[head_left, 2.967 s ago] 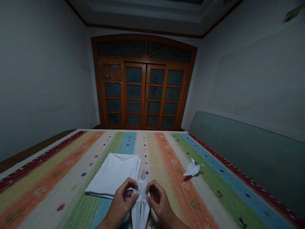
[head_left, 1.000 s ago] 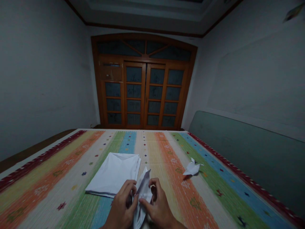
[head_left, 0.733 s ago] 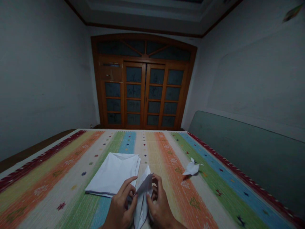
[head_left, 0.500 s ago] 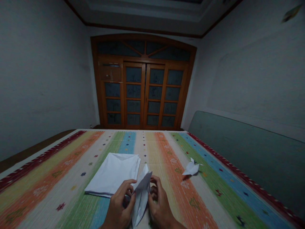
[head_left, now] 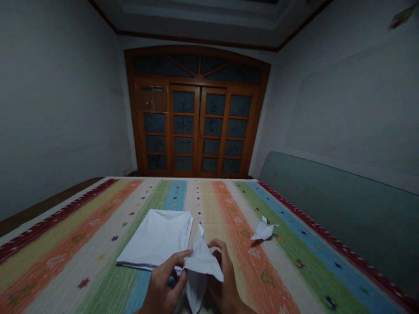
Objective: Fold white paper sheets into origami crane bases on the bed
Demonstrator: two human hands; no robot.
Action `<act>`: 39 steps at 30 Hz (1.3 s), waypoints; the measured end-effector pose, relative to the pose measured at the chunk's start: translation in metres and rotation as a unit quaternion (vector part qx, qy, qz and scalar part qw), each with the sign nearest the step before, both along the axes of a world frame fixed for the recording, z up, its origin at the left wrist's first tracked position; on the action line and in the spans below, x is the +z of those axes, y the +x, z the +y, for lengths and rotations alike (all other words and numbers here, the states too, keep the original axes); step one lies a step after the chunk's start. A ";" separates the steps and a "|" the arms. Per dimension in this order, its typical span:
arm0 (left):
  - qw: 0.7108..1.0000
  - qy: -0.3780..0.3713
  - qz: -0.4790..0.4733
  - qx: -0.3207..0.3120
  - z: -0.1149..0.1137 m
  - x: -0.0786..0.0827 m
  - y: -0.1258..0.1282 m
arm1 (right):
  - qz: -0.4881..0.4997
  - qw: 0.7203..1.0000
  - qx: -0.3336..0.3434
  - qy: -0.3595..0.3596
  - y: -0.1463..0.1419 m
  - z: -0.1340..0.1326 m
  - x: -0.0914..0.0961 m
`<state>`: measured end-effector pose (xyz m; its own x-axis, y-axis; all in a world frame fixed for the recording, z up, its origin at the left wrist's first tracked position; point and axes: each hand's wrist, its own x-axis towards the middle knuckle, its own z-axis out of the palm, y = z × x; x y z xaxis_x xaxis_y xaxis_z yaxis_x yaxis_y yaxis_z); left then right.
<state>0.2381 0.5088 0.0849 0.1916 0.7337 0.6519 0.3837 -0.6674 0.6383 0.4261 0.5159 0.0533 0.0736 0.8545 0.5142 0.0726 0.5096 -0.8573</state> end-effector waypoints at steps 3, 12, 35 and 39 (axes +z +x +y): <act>0.999 0.034 0.015 -0.010 0.000 -0.004 -0.002 | -0.014 0.997 -0.054 0.056 0.000 0.001 0.000; 0.996 -0.069 -0.036 -0.047 0.004 -0.013 0.006 | -0.086 0.988 -0.074 0.110 0.001 0.000 0.003; 0.987 -0.092 -0.113 -0.070 -0.002 -0.008 0.012 | -0.136 0.986 -0.045 0.089 0.001 -0.004 -0.003; 0.978 -0.135 -0.096 -0.126 -0.004 -0.009 0.015 | -0.132 0.985 -0.012 0.107 0.000 -0.003 -0.004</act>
